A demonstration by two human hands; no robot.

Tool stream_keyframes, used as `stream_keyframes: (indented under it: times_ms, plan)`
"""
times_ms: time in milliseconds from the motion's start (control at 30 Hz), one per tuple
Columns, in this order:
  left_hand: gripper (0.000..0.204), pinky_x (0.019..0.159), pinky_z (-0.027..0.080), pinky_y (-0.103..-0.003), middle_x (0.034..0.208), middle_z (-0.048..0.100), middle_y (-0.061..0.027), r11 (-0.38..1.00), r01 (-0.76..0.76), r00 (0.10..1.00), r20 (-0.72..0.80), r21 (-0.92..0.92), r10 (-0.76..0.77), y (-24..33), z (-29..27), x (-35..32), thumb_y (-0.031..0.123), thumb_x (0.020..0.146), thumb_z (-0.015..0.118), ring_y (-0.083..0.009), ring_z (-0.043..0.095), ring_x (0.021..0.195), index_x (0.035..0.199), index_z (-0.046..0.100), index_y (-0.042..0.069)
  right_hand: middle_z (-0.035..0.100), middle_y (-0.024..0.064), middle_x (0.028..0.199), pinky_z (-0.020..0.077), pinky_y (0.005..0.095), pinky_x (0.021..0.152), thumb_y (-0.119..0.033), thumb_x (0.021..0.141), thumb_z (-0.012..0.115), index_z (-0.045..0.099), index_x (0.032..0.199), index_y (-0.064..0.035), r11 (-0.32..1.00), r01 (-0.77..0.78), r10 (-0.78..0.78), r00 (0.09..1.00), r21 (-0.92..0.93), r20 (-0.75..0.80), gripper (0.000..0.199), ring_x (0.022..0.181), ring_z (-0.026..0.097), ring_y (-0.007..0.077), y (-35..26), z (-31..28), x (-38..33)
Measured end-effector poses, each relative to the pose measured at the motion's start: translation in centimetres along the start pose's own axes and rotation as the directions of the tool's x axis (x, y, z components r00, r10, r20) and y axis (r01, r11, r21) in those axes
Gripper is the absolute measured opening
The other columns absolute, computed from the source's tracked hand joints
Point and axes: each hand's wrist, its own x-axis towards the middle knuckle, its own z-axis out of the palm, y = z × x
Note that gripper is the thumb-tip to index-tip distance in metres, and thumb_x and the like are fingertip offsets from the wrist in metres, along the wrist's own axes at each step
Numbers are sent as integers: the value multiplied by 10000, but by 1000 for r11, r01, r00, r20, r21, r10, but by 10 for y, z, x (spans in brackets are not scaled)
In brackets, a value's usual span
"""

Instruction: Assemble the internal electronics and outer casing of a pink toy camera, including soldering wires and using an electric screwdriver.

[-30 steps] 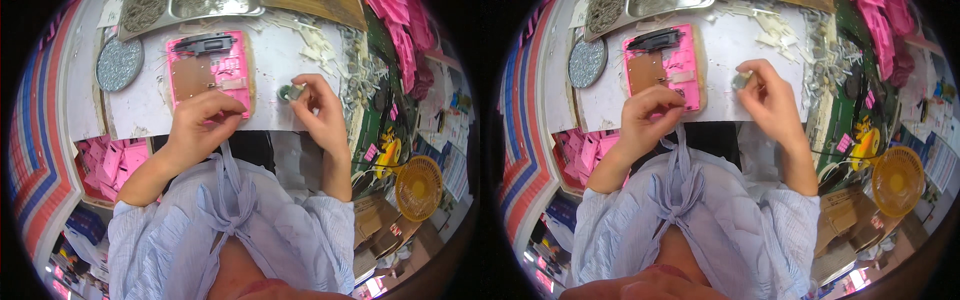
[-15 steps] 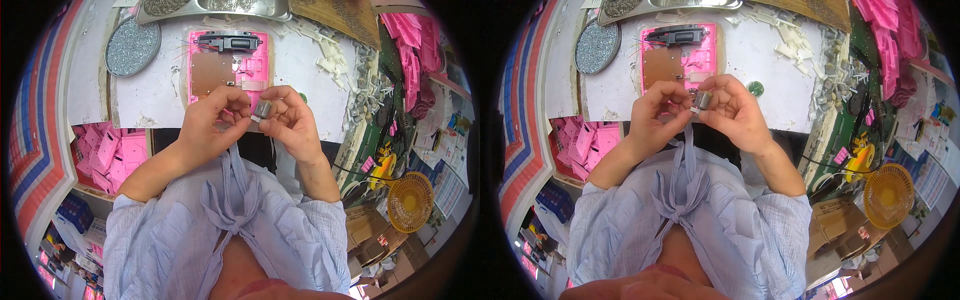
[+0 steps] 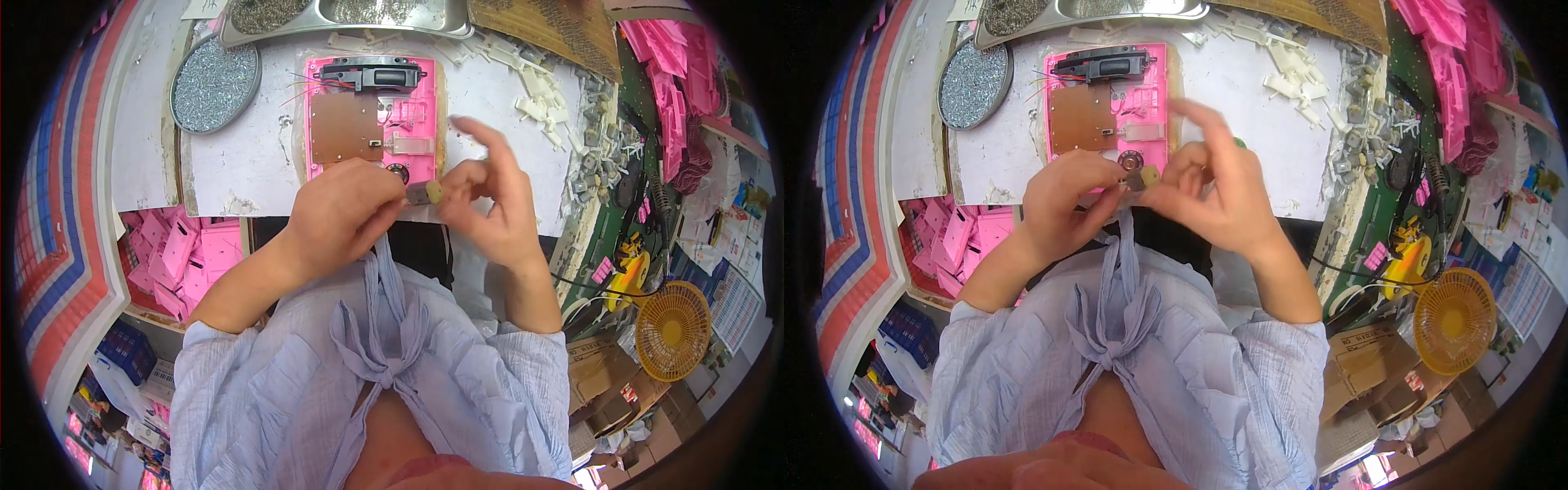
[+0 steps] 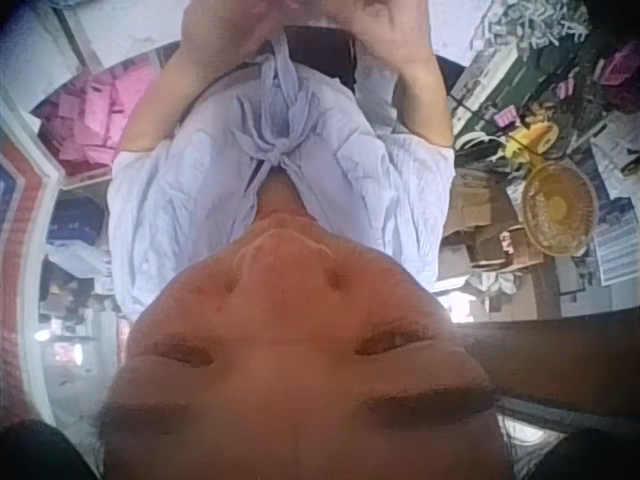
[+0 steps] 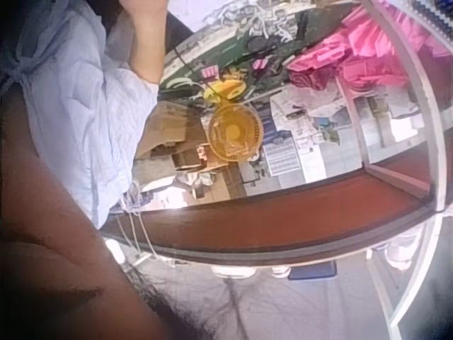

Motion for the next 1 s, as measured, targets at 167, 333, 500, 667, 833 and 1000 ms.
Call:
stream_keyframes:
  times_ms: [167, 333, 500, 667, 833, 1000]
  plan:
    - [295, 738, 564, -364, 963, 716, -120, 999, -14, 1000, 24, -53, 15, -2, -9, 2, -35, 812, 764, -303, 717, 866, 1075, 651, 36, 690, 64, 793, 486, 254, 617, -25, 863, 756, 652, 1171, 6, 988, -88, 110, 977, -126, 184, 327, 696, 632, 80, -18, 3, 10]
    - [268, 791, 564, -374, 991, 716, -140, 917, 215, 977, 88, -337, -197, -1, -15, 1, -48, 807, 752, -310, 712, 915, 1040, 639, 19, 702, 89, 895, 543, 317, 617, -41, 764, 852, 694, 1039, -39, 845, 469, -428, 881, -256, 203, 317, 723, 670, 212, -4, 5, 11]
    - [235, 842, 541, -386, 1092, 672, -154, 984, 95, 991, 109, -149, -79, 0, -18, 5, -55, 822, 736, -322, 667, 968, 1015, 626, 22, 695, 105, 953, 572, 360, 654, -29, 713, 862, 690, 1027, -50, 692, 628, -578, 778, -356, 247, 358, 798, 691, 291, 1, 4, 11]
    - [255, 827, 531, -369, 1125, 630, -155, 999, 33, 999, 44, -29, -32, 0, -15, 6, -35, 787, 782, -303, 642, 963, 994, 648, 29, 697, 112, 974, 582, 375, 678, -14, 724, 850, 692, 1035, -58, 638, 667, -633, 739, -386, 231, 352, 817, 695, 297, 9, 2, 11]
    - [278, 831, 531, -349, 1081, 612, -142, 997, 79, 997, 13, -14, -79, -4, -12, 8, -21, 741, 827, -271, 640, 972, 971, 682, 34, 706, 114, 1001, 580, 374, 684, -13, 722, 849, 704, 1030, -57, 668, 644, -635, 755, -374, 166, 343, 816, 695, 297, 18, -2, 10]
    - [313, 820, 494, -378, 1115, 597, -132, 980, 178, 984, -19, 88, -177, -18, -8, 28, 53, 727, 848, -255, 609, 948, 1001, 696, 49, 715, 119, 1012, 573, 369, 693, 14, 724, 838, 714, 1047, -44, 673, 604, -616, 777, -427, 129, 351, 824, 699, 292, 21, -14, 8]
